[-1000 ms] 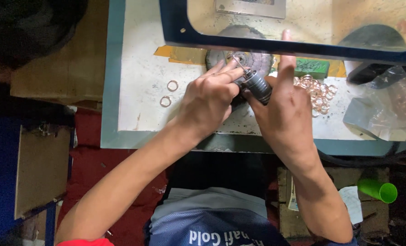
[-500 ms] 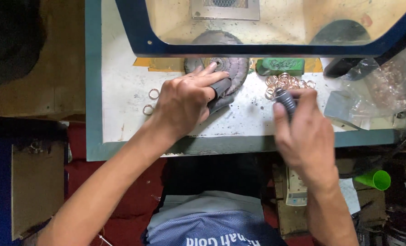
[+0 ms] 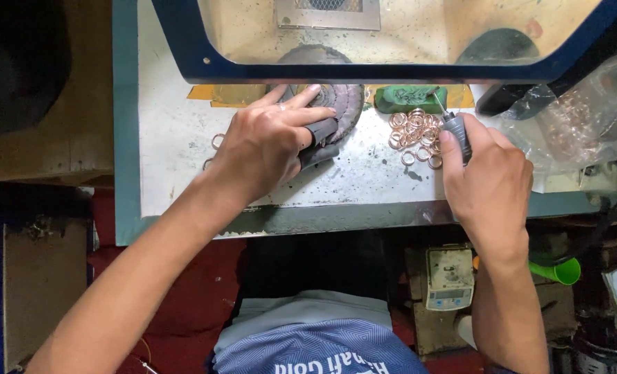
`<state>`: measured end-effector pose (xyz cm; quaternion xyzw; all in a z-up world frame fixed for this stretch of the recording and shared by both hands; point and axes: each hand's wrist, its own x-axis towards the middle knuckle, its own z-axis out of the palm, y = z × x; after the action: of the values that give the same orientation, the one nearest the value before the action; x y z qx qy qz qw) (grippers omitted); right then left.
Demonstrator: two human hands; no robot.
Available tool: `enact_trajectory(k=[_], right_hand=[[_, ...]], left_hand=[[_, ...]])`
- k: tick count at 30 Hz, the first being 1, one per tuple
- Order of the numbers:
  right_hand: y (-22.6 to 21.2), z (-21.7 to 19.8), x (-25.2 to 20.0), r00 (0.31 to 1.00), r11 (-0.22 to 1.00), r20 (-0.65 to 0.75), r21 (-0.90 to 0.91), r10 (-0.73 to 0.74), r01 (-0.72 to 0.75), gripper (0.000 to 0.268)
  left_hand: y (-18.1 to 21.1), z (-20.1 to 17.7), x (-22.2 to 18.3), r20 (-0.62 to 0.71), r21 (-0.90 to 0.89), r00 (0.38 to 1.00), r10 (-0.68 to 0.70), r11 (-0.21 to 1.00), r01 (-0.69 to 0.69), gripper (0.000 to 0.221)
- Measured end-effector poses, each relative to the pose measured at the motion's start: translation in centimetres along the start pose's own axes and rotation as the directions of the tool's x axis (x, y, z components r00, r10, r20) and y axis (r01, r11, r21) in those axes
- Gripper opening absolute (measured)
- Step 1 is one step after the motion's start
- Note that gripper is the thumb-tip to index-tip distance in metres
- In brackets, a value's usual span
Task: Polishing small metal rings using a rotary tool and a polishing wheel at a workbench.
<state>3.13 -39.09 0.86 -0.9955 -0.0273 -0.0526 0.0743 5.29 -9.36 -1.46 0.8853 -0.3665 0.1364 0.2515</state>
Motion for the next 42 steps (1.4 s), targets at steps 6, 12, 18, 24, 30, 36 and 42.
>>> enact_trajectory(k=[6,12,18,24,30,36,42], right_hand=[[0.2,0.1,0.0,0.999,0.999,-0.019,0.010,-0.031,0.031,0.039],[0.2,0.0,0.0,0.999,0.999,-0.015,0.015,-0.049,0.049,0.042],[-1.1,0.6,-1.4,0.872,0.851,-0.097,0.188,-0.480,0.490,0.039],[-3.6,1.4,-1.0,0.838,0.838,0.016,-0.003,-0.546,0.546,0.034],[-4.1,2.2,0.0,0.827,0.820,0.045,-0.115,-0.560,0.561,0.039],[-4.6,1.9,0.2,0.811,0.795,0.037,-0.180,-0.584,0.580,0.038],[-4.7,2.0,0.2,0.815,0.796,0.032,-0.195,-0.579,0.573,0.035]], left_hand=[[-0.5,-0.3,-0.1,0.037,-0.027,0.999,0.024,0.999,-0.023,0.028],[-0.5,-0.6,-0.2,0.008,-0.067,1.000,0.017,0.998,-0.017,0.028],[-0.8,-0.8,-0.2,0.051,-0.063,0.999,0.012,0.998,-0.009,0.028],[-1.2,-0.8,0.2,0.032,-0.012,0.995,0.091,0.996,-0.091,0.031],[-0.8,-1.3,0.7,0.065,-0.007,0.992,0.111,0.994,-0.111,0.044],[-0.8,-1.3,0.8,0.034,0.010,0.992,0.125,0.992,-0.126,0.044],[-0.9,-1.3,0.7,0.050,0.045,0.991,0.128,0.990,-0.130,0.043]])
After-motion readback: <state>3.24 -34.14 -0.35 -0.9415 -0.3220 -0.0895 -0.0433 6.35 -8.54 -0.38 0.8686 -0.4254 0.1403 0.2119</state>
